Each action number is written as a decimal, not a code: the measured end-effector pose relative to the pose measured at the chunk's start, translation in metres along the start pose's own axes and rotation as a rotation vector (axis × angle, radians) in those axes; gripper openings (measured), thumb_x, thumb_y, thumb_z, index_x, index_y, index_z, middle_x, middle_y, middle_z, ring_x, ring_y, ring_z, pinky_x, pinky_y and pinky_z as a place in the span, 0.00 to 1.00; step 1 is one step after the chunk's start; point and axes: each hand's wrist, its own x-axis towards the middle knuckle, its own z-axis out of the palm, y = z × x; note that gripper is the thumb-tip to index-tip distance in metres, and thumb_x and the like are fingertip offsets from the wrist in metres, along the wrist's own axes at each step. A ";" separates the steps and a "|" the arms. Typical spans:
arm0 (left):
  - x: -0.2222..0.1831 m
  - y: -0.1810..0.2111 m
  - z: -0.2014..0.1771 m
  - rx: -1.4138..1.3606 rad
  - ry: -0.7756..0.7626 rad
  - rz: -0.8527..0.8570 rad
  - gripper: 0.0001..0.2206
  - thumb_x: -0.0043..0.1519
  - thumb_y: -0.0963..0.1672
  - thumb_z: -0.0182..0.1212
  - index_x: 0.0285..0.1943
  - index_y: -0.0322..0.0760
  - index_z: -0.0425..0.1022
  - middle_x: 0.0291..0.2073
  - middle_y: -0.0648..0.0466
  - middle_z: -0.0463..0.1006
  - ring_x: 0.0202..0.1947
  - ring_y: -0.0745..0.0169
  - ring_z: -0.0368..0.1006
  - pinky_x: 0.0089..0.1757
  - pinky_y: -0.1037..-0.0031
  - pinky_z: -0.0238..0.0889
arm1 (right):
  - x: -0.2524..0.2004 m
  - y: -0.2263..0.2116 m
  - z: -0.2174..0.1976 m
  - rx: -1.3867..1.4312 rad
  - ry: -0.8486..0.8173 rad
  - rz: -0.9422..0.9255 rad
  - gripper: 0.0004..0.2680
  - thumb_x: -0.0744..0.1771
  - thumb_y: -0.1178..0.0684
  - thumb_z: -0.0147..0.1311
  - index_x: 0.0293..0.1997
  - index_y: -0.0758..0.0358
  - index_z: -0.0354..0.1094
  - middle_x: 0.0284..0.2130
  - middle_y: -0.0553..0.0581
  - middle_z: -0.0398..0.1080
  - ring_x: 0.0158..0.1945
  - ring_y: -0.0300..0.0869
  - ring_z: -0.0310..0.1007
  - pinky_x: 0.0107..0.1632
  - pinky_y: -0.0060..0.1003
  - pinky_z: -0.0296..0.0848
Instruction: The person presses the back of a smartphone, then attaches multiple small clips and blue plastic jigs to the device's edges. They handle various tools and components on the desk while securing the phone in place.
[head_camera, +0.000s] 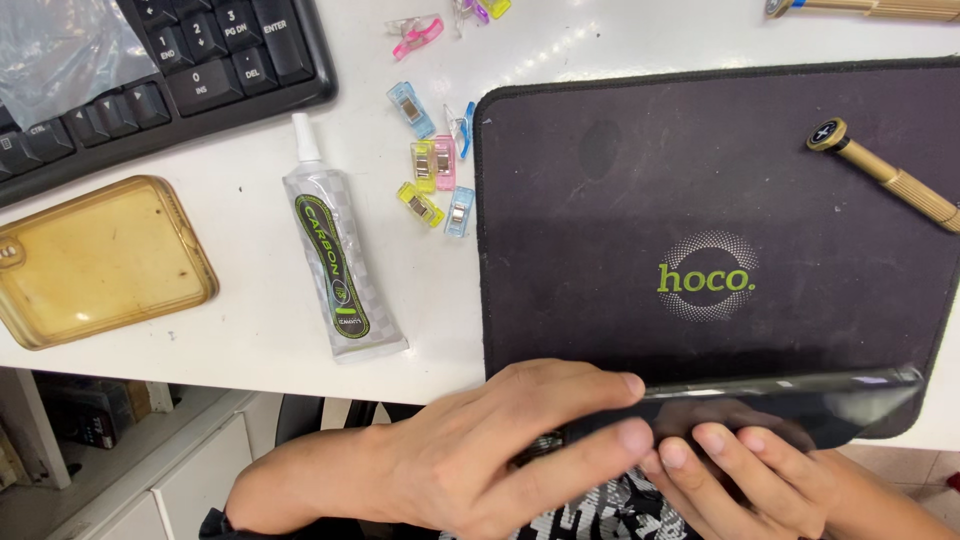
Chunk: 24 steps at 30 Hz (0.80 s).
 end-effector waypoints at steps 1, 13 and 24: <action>0.001 -0.001 -0.002 0.024 -0.010 0.006 0.22 0.64 0.39 0.67 0.66 0.20 0.66 0.61 0.30 0.68 0.61 0.34 0.74 0.59 0.53 0.75 | 0.002 0.003 -0.006 0.073 -0.042 0.010 0.10 0.72 0.56 0.55 0.61 0.63 0.73 0.60 0.58 0.68 0.62 0.52 0.69 0.67 0.50 0.66; 0.003 0.017 0.006 0.100 0.113 -0.032 0.24 0.58 0.41 0.72 0.64 0.31 0.72 0.65 0.35 0.67 0.62 0.37 0.72 0.59 0.58 0.73 | 0.068 0.032 -0.055 0.344 -0.161 0.336 0.10 0.65 0.60 0.57 0.48 0.76 0.69 0.49 0.72 0.72 0.57 0.66 0.74 0.58 0.59 0.76; 0.009 0.020 0.025 0.456 0.279 0.225 0.13 0.65 0.38 0.68 0.57 0.24 0.77 0.54 0.41 0.78 0.54 0.40 0.78 0.58 0.56 0.77 | 0.090 0.043 -0.050 0.266 0.094 0.335 0.09 0.66 0.59 0.59 0.47 0.75 0.69 0.45 0.71 0.74 0.52 0.62 0.78 0.54 0.56 0.79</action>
